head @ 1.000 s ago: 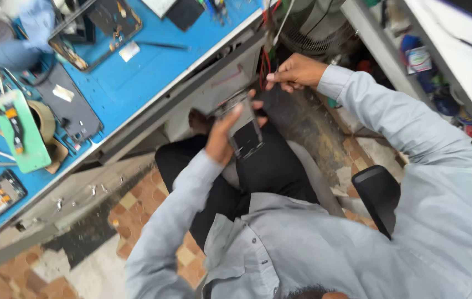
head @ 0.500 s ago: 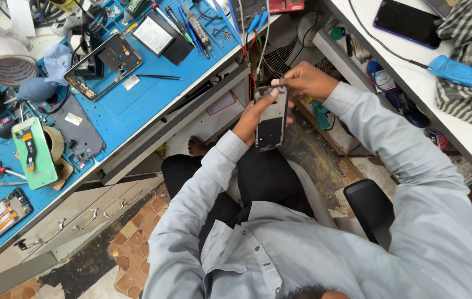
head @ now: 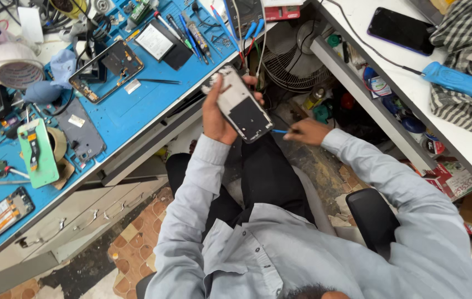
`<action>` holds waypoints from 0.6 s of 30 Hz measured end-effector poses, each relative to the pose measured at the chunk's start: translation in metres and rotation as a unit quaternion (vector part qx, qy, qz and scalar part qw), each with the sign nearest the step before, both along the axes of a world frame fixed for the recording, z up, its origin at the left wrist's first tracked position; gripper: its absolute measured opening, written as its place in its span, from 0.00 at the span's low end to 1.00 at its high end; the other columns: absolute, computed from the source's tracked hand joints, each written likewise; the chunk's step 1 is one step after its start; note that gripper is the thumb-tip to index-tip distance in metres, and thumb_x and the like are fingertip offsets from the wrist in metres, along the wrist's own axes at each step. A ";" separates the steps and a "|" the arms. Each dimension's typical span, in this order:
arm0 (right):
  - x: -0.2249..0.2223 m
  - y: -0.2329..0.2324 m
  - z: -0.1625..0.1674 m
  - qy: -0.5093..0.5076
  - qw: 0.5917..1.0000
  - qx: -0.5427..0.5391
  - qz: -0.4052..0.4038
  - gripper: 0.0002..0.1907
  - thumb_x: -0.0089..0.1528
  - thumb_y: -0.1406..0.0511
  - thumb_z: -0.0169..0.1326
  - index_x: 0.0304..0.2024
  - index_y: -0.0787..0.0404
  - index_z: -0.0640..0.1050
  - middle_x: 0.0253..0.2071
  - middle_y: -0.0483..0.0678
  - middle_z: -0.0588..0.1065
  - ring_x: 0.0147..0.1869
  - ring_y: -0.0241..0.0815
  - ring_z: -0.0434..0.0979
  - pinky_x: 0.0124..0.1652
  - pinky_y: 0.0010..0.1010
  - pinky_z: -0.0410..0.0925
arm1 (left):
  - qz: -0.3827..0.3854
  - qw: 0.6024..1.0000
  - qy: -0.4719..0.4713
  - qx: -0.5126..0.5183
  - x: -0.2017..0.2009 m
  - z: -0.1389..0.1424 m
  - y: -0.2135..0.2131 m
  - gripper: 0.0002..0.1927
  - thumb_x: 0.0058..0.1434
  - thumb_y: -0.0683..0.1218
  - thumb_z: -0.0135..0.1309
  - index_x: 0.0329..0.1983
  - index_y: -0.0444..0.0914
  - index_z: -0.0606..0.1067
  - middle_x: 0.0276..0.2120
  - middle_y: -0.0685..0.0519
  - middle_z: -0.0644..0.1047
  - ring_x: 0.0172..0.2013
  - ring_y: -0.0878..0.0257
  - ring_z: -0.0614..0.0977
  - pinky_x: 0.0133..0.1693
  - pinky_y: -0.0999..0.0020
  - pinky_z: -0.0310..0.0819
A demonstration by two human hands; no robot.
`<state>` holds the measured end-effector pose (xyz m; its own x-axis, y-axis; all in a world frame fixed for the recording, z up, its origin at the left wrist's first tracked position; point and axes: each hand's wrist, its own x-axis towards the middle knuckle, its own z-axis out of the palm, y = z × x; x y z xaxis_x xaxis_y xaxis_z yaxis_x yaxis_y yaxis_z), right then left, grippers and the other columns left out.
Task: The person disassembles a smartphone, removes the battery, and uses a screwdriver and tweezers to remove screws and small components from the phone's frame. The person then places the battery and phone frame on the workbench.
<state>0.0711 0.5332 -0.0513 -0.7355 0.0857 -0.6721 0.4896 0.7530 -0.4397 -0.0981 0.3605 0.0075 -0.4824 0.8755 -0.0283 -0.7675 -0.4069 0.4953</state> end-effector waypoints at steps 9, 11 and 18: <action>0.053 0.039 -0.017 0.128 0.972 0.190 0.043 0.23 0.68 0.50 0.48 0.49 0.59 0.83 0.50 0.54 0.77 0.58 0.54 0.74 0.57 0.45 0.68 | 0.078 0.995 -0.051 0.022 0.011 -0.015 -0.049 0.32 0.74 0.62 0.41 0.55 0.26 0.73 0.47 0.41 0.78 0.42 0.50 0.84 0.49 0.51 0.81; 0.062 0.039 -0.016 0.107 0.971 0.211 0.044 0.22 0.68 0.50 0.48 0.48 0.57 0.83 0.50 0.54 0.77 0.59 0.53 0.74 0.59 0.44 0.68 | 0.073 0.995 -0.061 0.034 0.014 -0.019 -0.055 0.32 0.75 0.62 0.41 0.54 0.26 0.73 0.47 0.41 0.78 0.42 0.50 0.84 0.49 0.51 0.81; 0.077 0.039 0.003 0.161 0.912 0.364 -0.099 0.23 0.77 0.52 0.48 0.46 0.63 0.82 0.40 0.59 0.80 0.45 0.60 0.81 0.45 0.50 0.74 | 0.077 0.994 -0.071 -0.002 0.029 -0.029 -0.078 0.33 0.73 0.63 0.43 0.55 0.26 0.74 0.53 0.39 0.78 0.43 0.51 0.84 0.48 0.52 0.81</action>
